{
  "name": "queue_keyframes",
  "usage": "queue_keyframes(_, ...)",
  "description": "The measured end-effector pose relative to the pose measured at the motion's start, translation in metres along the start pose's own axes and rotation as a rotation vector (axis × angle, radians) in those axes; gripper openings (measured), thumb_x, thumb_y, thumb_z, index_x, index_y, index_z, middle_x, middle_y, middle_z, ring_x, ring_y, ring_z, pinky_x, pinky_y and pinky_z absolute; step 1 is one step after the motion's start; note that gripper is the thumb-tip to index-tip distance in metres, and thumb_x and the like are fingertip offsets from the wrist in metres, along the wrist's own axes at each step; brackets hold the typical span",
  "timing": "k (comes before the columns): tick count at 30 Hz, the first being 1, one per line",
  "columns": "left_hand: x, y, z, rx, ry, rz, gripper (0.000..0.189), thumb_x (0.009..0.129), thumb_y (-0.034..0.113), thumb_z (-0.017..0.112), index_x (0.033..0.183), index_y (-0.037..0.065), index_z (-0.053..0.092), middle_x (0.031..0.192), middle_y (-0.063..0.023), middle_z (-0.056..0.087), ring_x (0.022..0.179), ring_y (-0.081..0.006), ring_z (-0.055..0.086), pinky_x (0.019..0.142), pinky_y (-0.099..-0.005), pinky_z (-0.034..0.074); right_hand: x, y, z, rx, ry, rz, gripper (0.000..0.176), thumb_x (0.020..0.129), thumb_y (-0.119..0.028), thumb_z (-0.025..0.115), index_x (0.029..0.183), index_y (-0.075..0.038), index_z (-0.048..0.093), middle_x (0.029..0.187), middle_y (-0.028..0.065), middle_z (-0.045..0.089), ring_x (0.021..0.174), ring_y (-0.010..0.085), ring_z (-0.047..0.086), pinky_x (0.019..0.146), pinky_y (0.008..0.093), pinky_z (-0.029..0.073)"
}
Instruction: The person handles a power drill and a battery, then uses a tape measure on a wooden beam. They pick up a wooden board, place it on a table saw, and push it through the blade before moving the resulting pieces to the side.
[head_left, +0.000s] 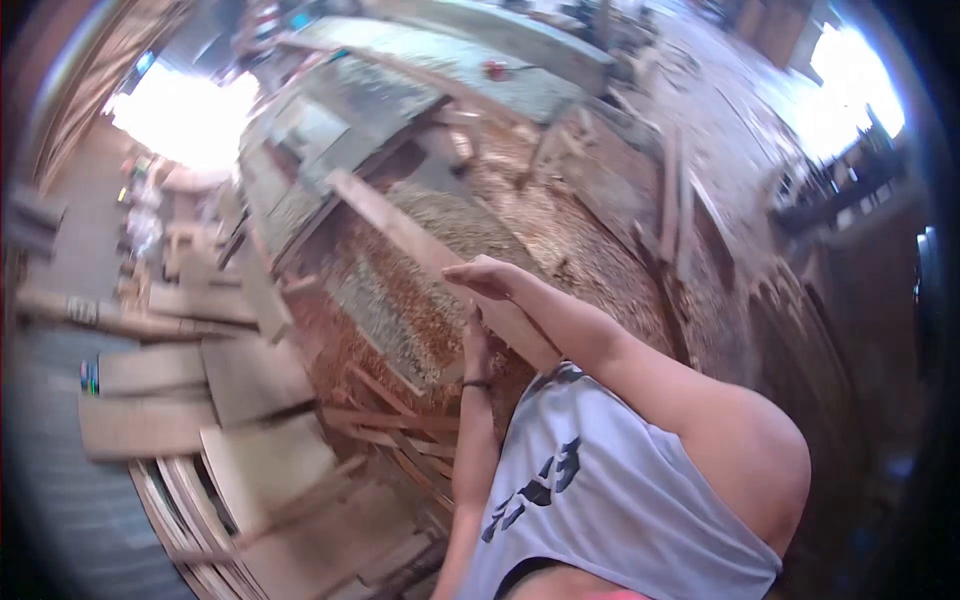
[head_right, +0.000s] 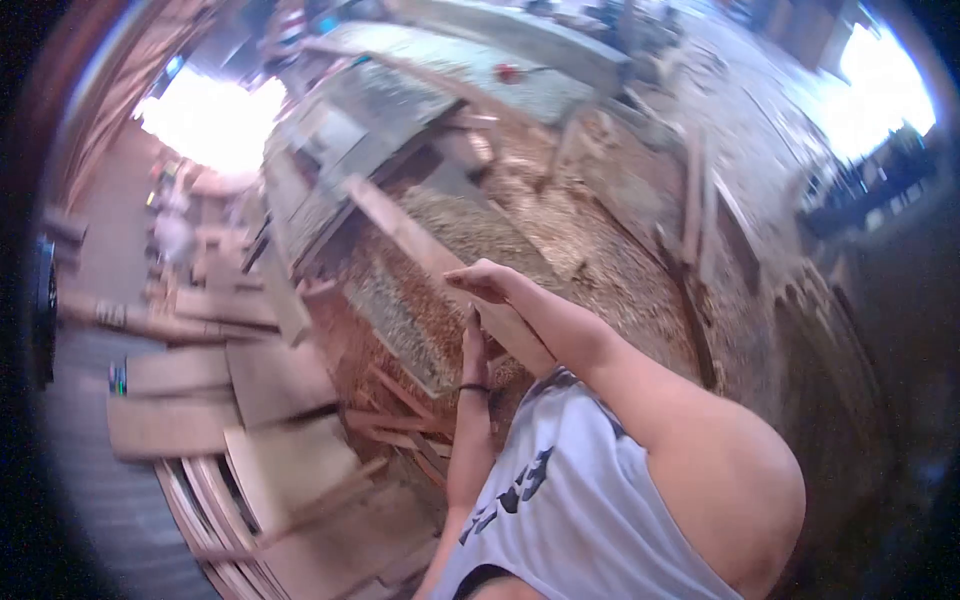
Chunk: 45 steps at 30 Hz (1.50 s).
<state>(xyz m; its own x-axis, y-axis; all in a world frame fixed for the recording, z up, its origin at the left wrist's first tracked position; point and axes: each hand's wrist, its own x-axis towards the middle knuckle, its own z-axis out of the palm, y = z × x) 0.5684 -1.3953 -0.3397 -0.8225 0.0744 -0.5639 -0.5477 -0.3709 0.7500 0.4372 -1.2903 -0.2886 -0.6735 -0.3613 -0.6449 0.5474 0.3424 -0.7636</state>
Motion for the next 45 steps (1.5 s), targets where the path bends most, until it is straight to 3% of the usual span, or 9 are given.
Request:
queue_keyframes(6,-0.027,-0.084,-0.06,0.53,-0.216,0.005,0.048,0.095,0.045,0.047,0.112,0.003,0.061,0.094,-0.0072,0.066,0.079,-0.0146,0.063,0.067,-0.0273,0.049,-0.078,0.09,-0.076,-0.116,0.13,-0.092,0.058,0.077,-0.05,0.071,0.103,0.001,0.068,0.095,0.0077,0.067,0.084,0.0161,0.061,0.075,0.0307,0.047)
queue_keyframes(11,-0.119,-0.231,-0.184,-0.166,0.418,-0.126,0.029,0.095,0.031,0.049,0.102,0.005,0.06,0.084,-0.008,0.064,0.07,-0.0187,0.062,0.056,-0.0295,0.048,-0.212,0.182,-0.093,-0.181,0.371,0.169,0.054,0.075,-0.043,0.074,0.104,0.002,0.067,0.089,0.0095,0.068,0.081,0.0162,0.062,0.072,0.0317,0.048)
queue_keyframes(17,-0.27,-0.323,-0.248,0.462,0.327,-0.592,0.028,0.087,0.032,0.055,0.086,0.005,0.059,0.07,-0.0065,0.056,0.057,-0.0189,0.054,0.048,-0.0324,0.043,-0.342,0.241,-0.058,-0.065,0.56,0.397,0.05,0.075,-0.038,0.075,0.101,0.004,0.067,0.088,0.0103,0.068,0.078,0.015,0.062,0.071,0.0305,0.049)
queue_keyframes(23,-0.21,-0.339,-0.267,0.565,0.094,-0.49,0.027,0.087,0.032,0.056,0.089,0.005,0.06,0.075,-0.0069,0.059,0.064,-0.0177,0.057,0.053,-0.0313,0.045,-0.361,0.31,-0.079,0.048,0.819,0.333,0.051,0.076,-0.037,0.075,0.1,0.007,0.066,0.089,0.0135,0.069,0.079,0.0163,0.063,0.071,0.0316,0.05)
queue_keyframes(28,-0.086,-0.286,-0.193,0.215,0.321,-0.261,0.03,0.094,0.033,0.049,0.11,0.009,0.059,0.09,-0.0079,0.066,0.07,-0.0197,0.063,0.063,-0.0336,0.052,-0.374,0.29,-0.155,0.119,1.088,0.228,0.041,0.079,-0.031,0.073,0.099,0.004,0.066,0.088,0.0114,0.069,0.074,0.0159,0.064,0.067,0.0327,0.052)
queue_keyframes(32,-0.061,-0.188,-0.114,0.306,0.187,-0.183,0.034,0.092,0.037,0.057,0.112,0.01,0.056,0.093,-0.0052,0.065,0.077,-0.0131,0.063,0.058,-0.0252,0.049,-0.414,0.247,-0.253,-0.154,1.413,0.017,0.035,0.079,-0.027,0.07,0.098,0.003,0.067,0.091,0.0101,0.068,0.079,0.0162,0.063,0.074,0.0315,0.05)
queue_keyframes(33,-0.055,-0.18,-0.106,0.296,0.162,-0.156,0.034,0.092,0.037,0.057,0.112,0.01,0.056,0.094,-0.0053,0.065,0.076,-0.0131,0.064,0.057,-0.025,0.049,-0.409,0.316,-0.338,-0.212,1.588,-0.485,0.03,0.083,-0.021,0.065,0.101,0.002,0.066,0.09,0.0108,0.068,0.085,0.0185,0.064,0.078,0.0326,0.05)
queue_keyframes(40,-0.069,-0.226,-0.093,0.304,0.41,-0.514,0.023,0.093,0.028,0.052,0.102,0.009,0.058,0.083,-0.0065,0.064,0.059,-0.0169,0.062,0.047,-0.0268,0.048,-0.454,0.059,-0.342,-0.434,1.766,-0.918,0.017,0.093,-0.009,0.055,0.102,0.001,0.065,0.105,0.006,0.066,0.101,0.0141,0.059,0.091,0.0281,0.044)
queue_keyframes(45,-0.095,-0.316,-0.079,0.422,0.329,-0.504,0.021,0.087,0.023,0.051,0.075,0.008,0.059,0.061,-0.0038,0.056,0.048,-0.0171,0.051,0.042,-0.03,0.038,-0.529,-0.039,-0.33,-0.629,1.907,-1.796,0.039,0.093,-0.035,0.043,0.12,-0.008,0.052,0.12,0.0156,0.055,0.113,0.0272,0.053,0.092,0.0429,0.043)
